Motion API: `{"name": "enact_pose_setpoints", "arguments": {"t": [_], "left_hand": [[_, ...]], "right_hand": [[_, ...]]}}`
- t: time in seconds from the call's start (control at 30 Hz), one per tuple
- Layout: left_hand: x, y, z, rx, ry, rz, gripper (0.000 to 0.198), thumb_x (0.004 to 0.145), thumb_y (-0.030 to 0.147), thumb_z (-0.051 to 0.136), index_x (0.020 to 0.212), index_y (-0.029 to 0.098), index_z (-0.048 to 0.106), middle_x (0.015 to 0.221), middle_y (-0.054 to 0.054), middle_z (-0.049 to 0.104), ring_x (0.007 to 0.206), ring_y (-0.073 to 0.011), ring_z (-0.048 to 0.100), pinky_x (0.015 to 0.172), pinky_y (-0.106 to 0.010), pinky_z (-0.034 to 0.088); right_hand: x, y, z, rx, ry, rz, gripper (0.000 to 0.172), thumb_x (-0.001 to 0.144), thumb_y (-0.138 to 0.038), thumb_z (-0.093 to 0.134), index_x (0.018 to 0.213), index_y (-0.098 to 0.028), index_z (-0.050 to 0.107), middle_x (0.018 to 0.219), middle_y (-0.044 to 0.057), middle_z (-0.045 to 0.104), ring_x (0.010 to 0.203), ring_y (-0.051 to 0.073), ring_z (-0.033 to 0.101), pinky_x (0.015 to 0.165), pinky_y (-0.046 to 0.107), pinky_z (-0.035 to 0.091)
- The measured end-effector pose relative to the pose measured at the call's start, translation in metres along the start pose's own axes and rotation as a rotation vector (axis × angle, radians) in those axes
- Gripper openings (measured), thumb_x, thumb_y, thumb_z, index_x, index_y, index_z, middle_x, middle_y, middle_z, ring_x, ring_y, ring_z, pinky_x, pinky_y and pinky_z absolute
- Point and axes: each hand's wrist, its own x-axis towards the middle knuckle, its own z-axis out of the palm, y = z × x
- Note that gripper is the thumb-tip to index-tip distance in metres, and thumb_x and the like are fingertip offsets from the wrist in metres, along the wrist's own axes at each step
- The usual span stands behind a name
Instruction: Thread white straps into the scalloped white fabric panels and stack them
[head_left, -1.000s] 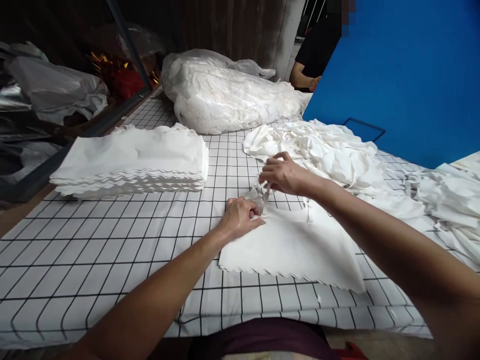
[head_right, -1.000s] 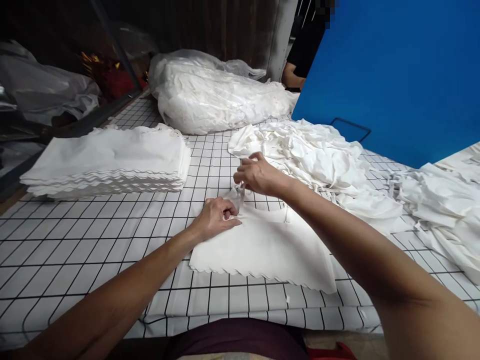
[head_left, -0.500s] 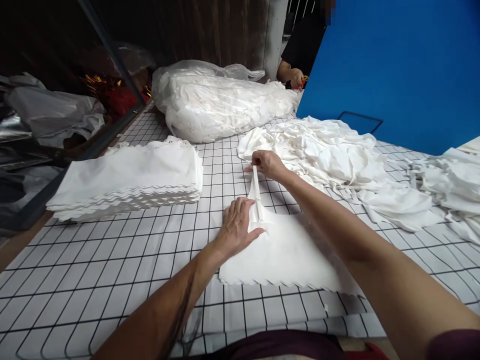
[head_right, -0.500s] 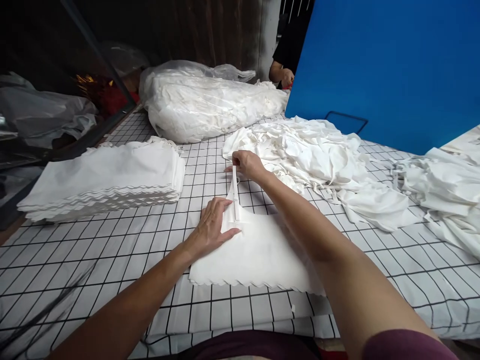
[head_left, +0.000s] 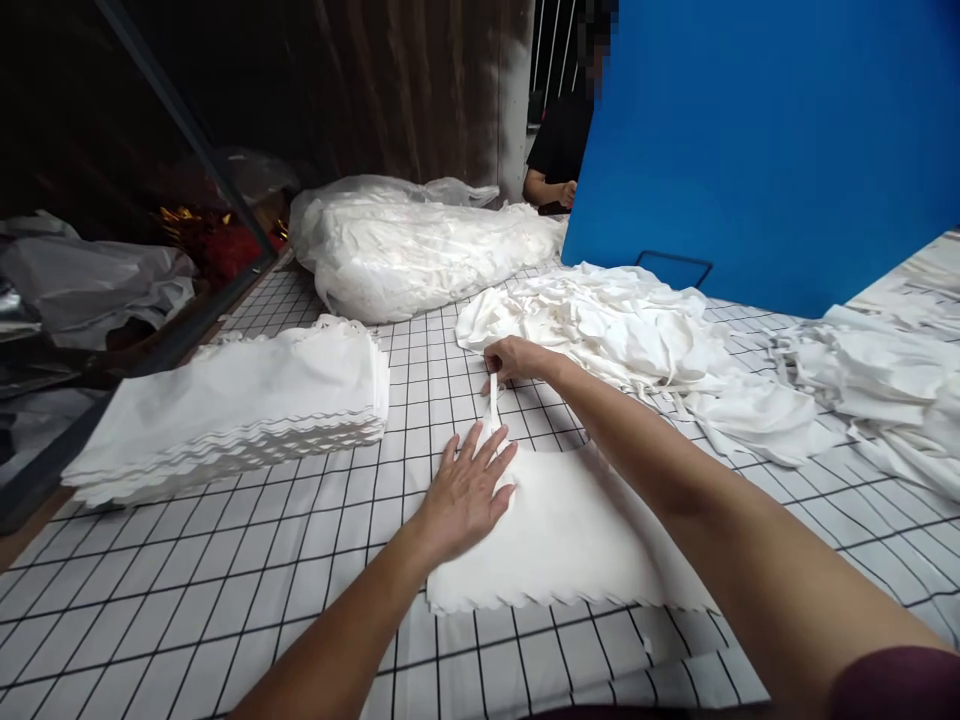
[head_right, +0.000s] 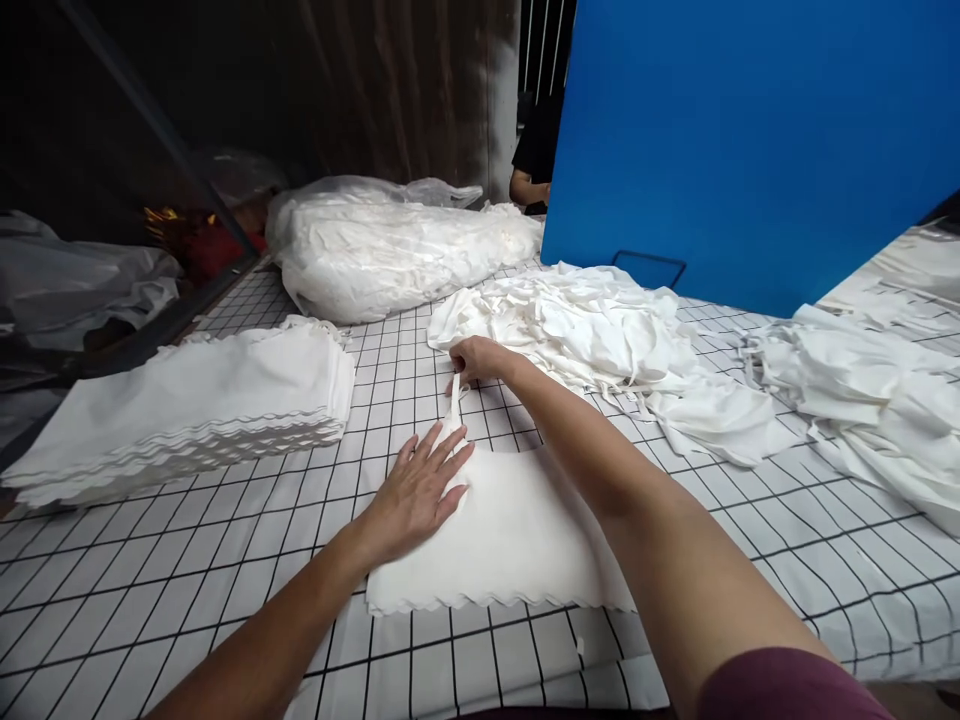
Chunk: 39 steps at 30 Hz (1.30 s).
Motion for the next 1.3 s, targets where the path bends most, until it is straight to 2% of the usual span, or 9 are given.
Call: {"name": "enact_pose_setpoints", "arguments": {"t": [0.23, 0.43, 0.53, 0.63, 0.8, 0.9, 1.0, 1.2, 1.3], "left_hand": [[-0.001, -0.003, 0.004, -0.008, 0.026, 0.004, 0.053, 0.102, 0.044, 0.033, 0.154, 0.03, 0.033, 0.166, -0.002, 0.017, 0.153, -0.0333, 0.01, 0.12, -0.059, 0.022], [0.0, -0.015, 0.02, -0.045, 0.119, 0.002, 0.052, 0.1, 0.047, 0.038, 0.151, 0.035, 0.038, 0.166, -0.004, 0.014, 0.152, -0.0364, 0.01, 0.118, -0.06, 0.025], [0.002, -0.021, 0.019, -0.106, 0.121, -0.011, 0.056, 0.098, 0.05, 0.042, 0.152, 0.033, 0.038, 0.165, -0.004, 0.02, 0.152, -0.0355, 0.013, 0.118, -0.061, 0.024], [0.003, -0.024, 0.012, -0.215, 0.149, -0.069, 0.064, 0.095, 0.053, 0.046, 0.153, 0.026, 0.035, 0.162, -0.008, 0.028, 0.151, -0.0329, 0.022, 0.118, -0.058, 0.027], [0.002, -0.023, -0.007, -0.307, 0.196, -0.177, 0.047, 0.093, 0.047, 0.05, 0.13, 0.019, 0.06, 0.154, -0.012, 0.04, 0.141, -0.0313, 0.04, 0.112, -0.052, 0.042], [0.011, -0.021, -0.031, -0.287, 0.214, -0.111, 0.035, 0.09, 0.043, 0.054, 0.115, 0.021, 0.067, 0.147, -0.011, 0.049, 0.136, -0.0317, 0.046, 0.108, -0.052, 0.045], [0.037, -0.005, -0.074, -0.279, 0.311, 0.019, 0.035, 0.089, 0.044, 0.056, 0.112, 0.019, 0.067, 0.142, -0.013, 0.053, 0.134, -0.0327, 0.048, 0.11, -0.055, 0.041], [0.103, 0.072, -0.174, -0.694, 0.44, 0.318, 0.074, 0.089, 0.051, 0.064, 0.15, 0.025, 0.033, 0.157, -0.014, 0.036, 0.144, -0.0343, 0.036, 0.109, -0.052, 0.044], [0.109, 0.104, -0.205, -0.881, 0.368, 0.516, 0.06, 0.089, 0.05, 0.065, 0.139, 0.022, 0.048, 0.136, -0.01, 0.058, 0.133, -0.0334, 0.051, 0.1, -0.048, 0.053]], "right_hand": [[-0.037, 0.01, -0.03, 0.049, 0.004, -0.076, 0.058, 0.063, -0.053, 0.085, 0.101, -0.014, 0.065, 0.09, 0.006, 0.067, 0.073, 0.016, 0.06, 0.064, 0.027, 0.049], [-0.142, -0.013, 0.015, -0.03, 0.359, -0.276, 0.05, 0.087, -0.057, 0.063, 0.117, -0.017, 0.062, 0.114, 0.012, 0.062, 0.104, 0.023, 0.059, 0.089, 0.039, 0.05], [-0.174, 0.001, 0.021, -0.158, 0.402, -0.043, 0.035, 0.093, -0.047, 0.059, 0.115, -0.02, 0.064, 0.116, 0.01, 0.062, 0.106, 0.023, 0.057, 0.093, 0.041, 0.048], [-0.177, 0.033, -0.008, -0.195, 0.564, 0.266, 0.035, 0.098, -0.03, 0.048, 0.129, -0.016, 0.058, 0.131, 0.019, 0.054, 0.12, 0.032, 0.049, 0.097, 0.051, 0.042], [-0.156, 0.064, -0.065, -0.172, 0.584, 0.324, 0.034, 0.085, -0.018, 0.065, 0.118, -0.015, 0.065, 0.14, 0.021, 0.048, 0.131, 0.04, 0.038, 0.106, 0.062, 0.028], [-0.149, 0.055, -0.09, -0.109, 0.561, 0.249, 0.011, 0.089, -0.02, 0.06, 0.094, -0.014, 0.068, 0.115, 0.018, 0.063, 0.116, 0.033, 0.052, 0.102, 0.055, 0.036], [-0.158, 0.031, -0.12, -0.016, 0.581, 0.165, 0.027, 0.101, -0.033, 0.042, 0.098, -0.015, 0.062, 0.096, 0.011, 0.064, 0.089, 0.022, 0.059, 0.082, 0.039, 0.049], [-0.207, -0.053, -0.182, 0.29, 0.458, -0.387, 0.033, 0.097, -0.047, 0.052, 0.092, -0.015, 0.057, 0.083, 0.001, 0.057, 0.07, 0.008, 0.052, 0.061, 0.02, 0.043], [-0.228, -0.09, -0.193, 0.365, 0.392, -0.523, 0.024, 0.091, -0.037, 0.065, 0.094, -0.013, 0.061, 0.081, -0.001, 0.058, 0.073, 0.008, 0.055, 0.061, 0.018, 0.044]]}}
